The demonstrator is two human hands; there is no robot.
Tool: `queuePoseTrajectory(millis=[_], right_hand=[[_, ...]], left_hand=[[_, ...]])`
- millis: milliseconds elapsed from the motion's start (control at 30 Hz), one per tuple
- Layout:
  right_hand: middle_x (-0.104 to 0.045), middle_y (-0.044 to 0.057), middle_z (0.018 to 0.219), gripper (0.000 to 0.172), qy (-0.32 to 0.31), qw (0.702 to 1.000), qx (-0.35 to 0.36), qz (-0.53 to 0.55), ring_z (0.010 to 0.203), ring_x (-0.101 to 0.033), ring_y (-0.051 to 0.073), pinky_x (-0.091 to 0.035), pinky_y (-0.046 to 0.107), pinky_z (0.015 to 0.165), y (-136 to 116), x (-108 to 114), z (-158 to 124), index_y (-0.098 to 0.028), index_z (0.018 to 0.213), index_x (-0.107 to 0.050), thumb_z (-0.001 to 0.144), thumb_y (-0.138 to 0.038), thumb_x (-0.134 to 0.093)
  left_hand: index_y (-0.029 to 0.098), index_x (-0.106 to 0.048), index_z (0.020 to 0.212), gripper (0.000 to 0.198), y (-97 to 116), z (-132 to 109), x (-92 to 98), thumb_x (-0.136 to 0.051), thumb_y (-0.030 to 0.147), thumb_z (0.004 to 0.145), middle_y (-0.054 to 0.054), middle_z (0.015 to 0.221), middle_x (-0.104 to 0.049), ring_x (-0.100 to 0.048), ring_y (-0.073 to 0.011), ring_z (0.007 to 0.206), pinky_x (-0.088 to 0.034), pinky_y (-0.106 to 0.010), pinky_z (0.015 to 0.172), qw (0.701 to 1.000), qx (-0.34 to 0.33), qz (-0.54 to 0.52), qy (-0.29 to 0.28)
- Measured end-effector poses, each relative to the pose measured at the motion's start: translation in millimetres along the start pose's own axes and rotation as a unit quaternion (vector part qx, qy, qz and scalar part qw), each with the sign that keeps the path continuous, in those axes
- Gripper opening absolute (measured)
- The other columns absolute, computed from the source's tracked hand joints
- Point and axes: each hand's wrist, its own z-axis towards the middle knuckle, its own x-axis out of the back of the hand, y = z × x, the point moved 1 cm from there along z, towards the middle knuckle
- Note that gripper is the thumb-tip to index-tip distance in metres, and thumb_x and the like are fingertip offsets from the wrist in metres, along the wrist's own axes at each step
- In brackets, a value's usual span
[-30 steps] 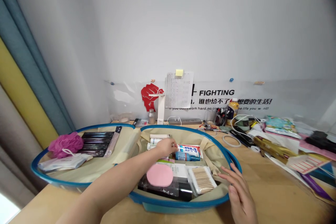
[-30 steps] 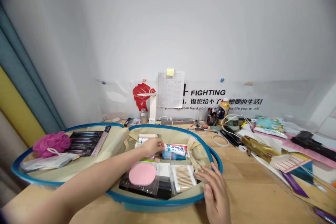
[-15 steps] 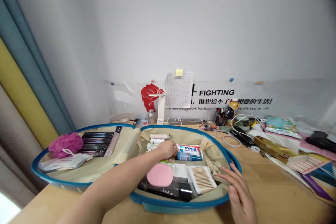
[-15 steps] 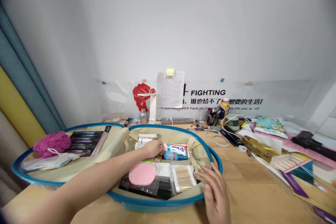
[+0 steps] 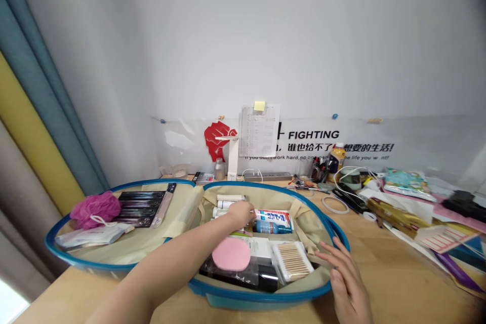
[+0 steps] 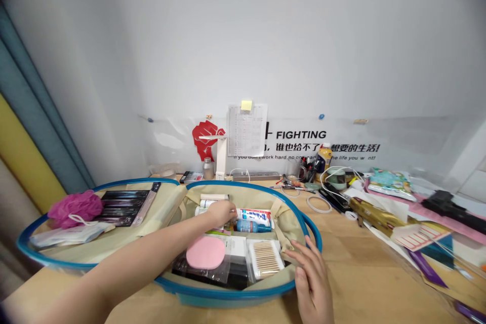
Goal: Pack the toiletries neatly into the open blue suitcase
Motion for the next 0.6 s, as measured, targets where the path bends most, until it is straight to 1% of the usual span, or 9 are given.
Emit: queuePoseTrajectory(millis=[167,400,500,600], right_hand=[[-0.068,0.009,0.112,0.034,-0.005,1.0,-0.01,0.003,0.127,-0.052,0.031,-0.05,0.052,0.093,1.2,1.0,-0.4,-0.024,0.1,-0.068,0.096,-0.038,-0.037],[-0.067,0.009,0.113,0.032,-0.002,1.0,0.01,-0.005,0.128,-0.05,0.031,-0.051,0.05,0.091,-2.3,0.9,2.1,-0.025,0.103,-0.066,0.097,-0.034,-0.036],[-0.067,0.009,0.113,0.031,0.002,1.0,0.011,-0.004,0.127,-0.051,0.03,-0.051,0.051,0.09,-1.0,0.4,0.7,-0.025,0.103,-0.066,0.097,-0.034,-0.036],[-0.067,0.008,0.114,0.031,0.001,1.0,0.006,-0.003,0.128,-0.05,0.031,-0.05,0.053,0.091,0.7,-0.5,-1.2,-0.025,0.104,-0.066,0.096,-0.035,-0.037]], left_hand=[[0.018,-0.06,0.116,0.03,0.9,-1.4,0.1,-0.058,0.036,0.092,-0.008,0.12,-0.061,-0.061,-0.0209,0.105,-0.052,-0.043,0.09,1.0,-0.002,-0.023,0.013],[0.017,-0.057,0.12,0.034,3.4,0.7,9.3,-0.056,0.038,0.093,-0.008,0.117,-0.062,-0.063,-0.0199,0.099,-0.054,-0.042,0.086,0.989,-0.002,-0.118,0.085],[0.017,-0.058,0.118,0.033,2.6,3.3,12.1,-0.057,0.037,0.093,-0.008,0.116,-0.062,-0.063,-0.0193,0.097,-0.055,-0.041,0.083,0.984,-0.01,-0.149,0.093],[0.017,-0.059,0.116,0.031,1.8,2.3,13.4,-0.057,0.037,0.093,-0.008,0.117,-0.062,-0.062,-0.0197,0.1,-0.054,-0.041,0.085,0.983,-0.028,-0.156,0.092]])
